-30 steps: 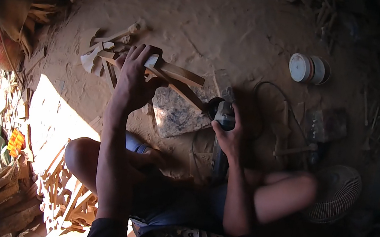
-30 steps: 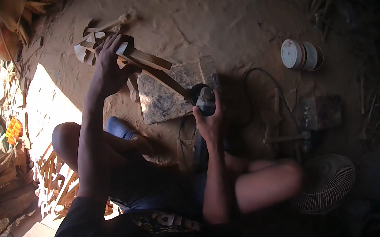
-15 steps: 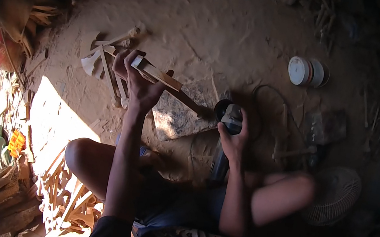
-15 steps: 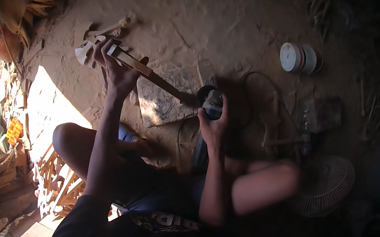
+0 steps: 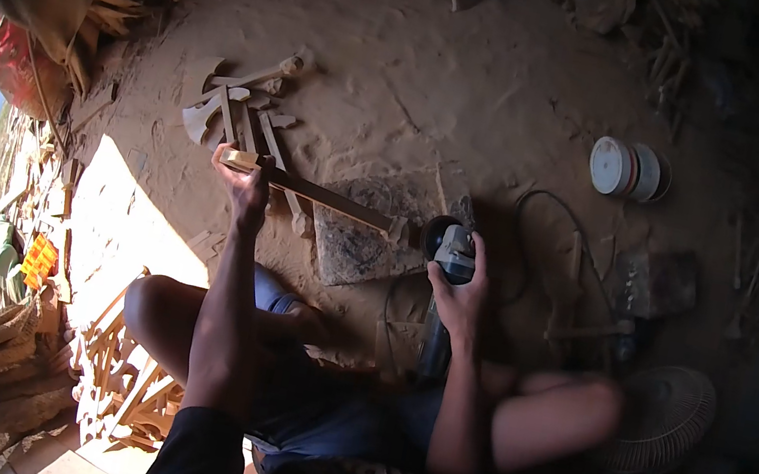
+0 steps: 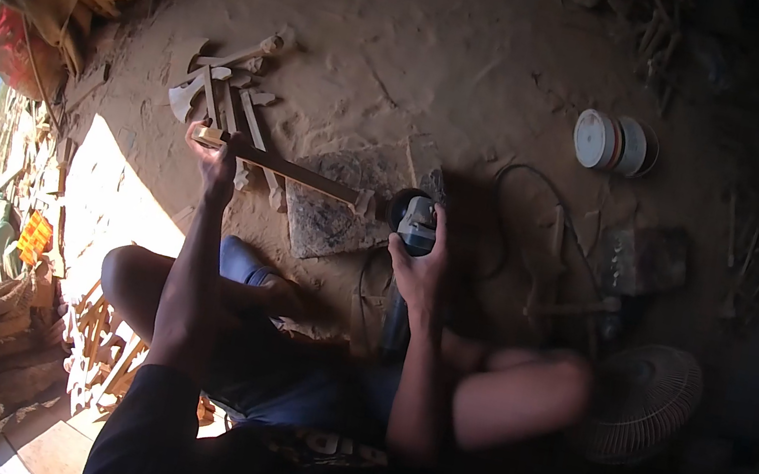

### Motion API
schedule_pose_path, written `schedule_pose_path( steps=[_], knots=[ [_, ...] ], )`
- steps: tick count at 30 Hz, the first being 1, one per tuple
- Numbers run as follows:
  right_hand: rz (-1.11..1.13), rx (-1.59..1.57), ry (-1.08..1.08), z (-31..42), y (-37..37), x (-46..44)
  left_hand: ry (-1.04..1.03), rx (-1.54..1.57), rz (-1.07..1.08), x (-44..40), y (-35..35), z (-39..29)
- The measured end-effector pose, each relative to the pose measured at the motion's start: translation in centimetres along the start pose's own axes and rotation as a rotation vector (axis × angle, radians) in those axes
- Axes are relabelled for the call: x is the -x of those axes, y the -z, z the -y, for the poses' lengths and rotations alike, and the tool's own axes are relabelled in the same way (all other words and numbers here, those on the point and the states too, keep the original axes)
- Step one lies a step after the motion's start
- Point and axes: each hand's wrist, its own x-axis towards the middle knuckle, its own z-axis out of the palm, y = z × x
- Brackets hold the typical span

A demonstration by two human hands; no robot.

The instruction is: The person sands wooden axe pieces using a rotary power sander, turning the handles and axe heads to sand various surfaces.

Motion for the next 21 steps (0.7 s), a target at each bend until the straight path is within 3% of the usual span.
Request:
schedule_pose_path(
  steps=[5, 8, 11, 15, 18, 21],
  knots=[
    [0.065, 0.05, 0.002, -0.7, -0.8, 0.2, -0.058, -0.048, -0.042, -0.2, 0.8, 1.8],
    [0.095, 0.085, 0.027, -1.1, -1.6, 0.4, -0.195, -0.199, -0.058, -0.6, 0.4, 1.8],
    [0.112, 0.13, 0.021, -0.9, -2.3, 0.7, -0.152, 0.058, -0.028, -0.7, -0.8, 1.0],
    [0.085, 0.307, -0.02, 0.9, -2.8, 1.7, -0.127, 0.098, 0.006, -0.9, -0.6, 1.1],
    [0.04, 0.246, 0.064, -0.2, -3.2, 1.6, -0.1, 0.103, -0.03, -0.8, -0.9, 1.2],
    [0.101, 0.225, 0.001, 0.1, -2.7, 1.5, -0.127, 0.039, -0.046, -0.6, -0.9, 1.1]
  ],
)
